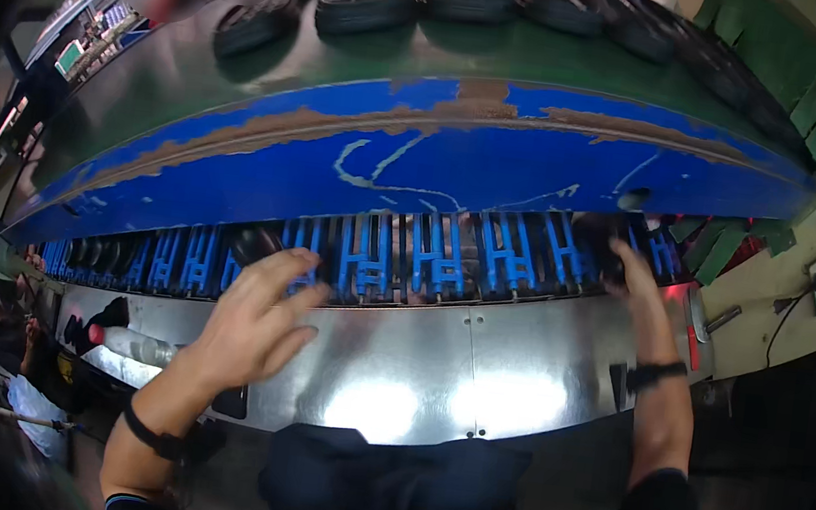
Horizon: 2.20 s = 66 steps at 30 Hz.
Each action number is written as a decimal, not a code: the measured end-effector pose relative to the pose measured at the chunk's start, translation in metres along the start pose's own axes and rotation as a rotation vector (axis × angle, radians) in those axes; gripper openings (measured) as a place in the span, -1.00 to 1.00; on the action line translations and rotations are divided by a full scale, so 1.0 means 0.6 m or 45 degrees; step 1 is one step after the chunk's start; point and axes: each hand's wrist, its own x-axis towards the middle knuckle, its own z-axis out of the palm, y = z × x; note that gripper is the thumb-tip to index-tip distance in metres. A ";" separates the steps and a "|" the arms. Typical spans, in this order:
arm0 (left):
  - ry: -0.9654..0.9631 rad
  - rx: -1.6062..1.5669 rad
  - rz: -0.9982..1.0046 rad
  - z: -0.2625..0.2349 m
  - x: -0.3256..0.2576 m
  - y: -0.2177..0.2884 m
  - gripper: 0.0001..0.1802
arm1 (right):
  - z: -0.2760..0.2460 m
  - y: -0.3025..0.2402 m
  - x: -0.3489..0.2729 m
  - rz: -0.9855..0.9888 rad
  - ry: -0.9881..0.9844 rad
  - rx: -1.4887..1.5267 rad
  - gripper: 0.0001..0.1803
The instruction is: Inspecting and manipulating black leather shoes at a manufacturing station.
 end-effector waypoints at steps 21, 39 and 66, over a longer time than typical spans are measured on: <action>-0.027 -0.122 0.380 -0.067 -0.256 0.482 -0.77 | 0.002 -0.039 -0.632 -1.838 0.191 -1.246 -0.49; 0.549 -2.090 -1.140 0.124 -0.432 0.255 -0.54 | 0.065 0.367 -0.791 0.181 -0.580 0.976 -0.36; 0.227 -1.829 -0.675 -0.116 -0.357 0.467 -0.28 | 0.182 0.224 -0.884 -0.398 -1.445 -0.020 -0.29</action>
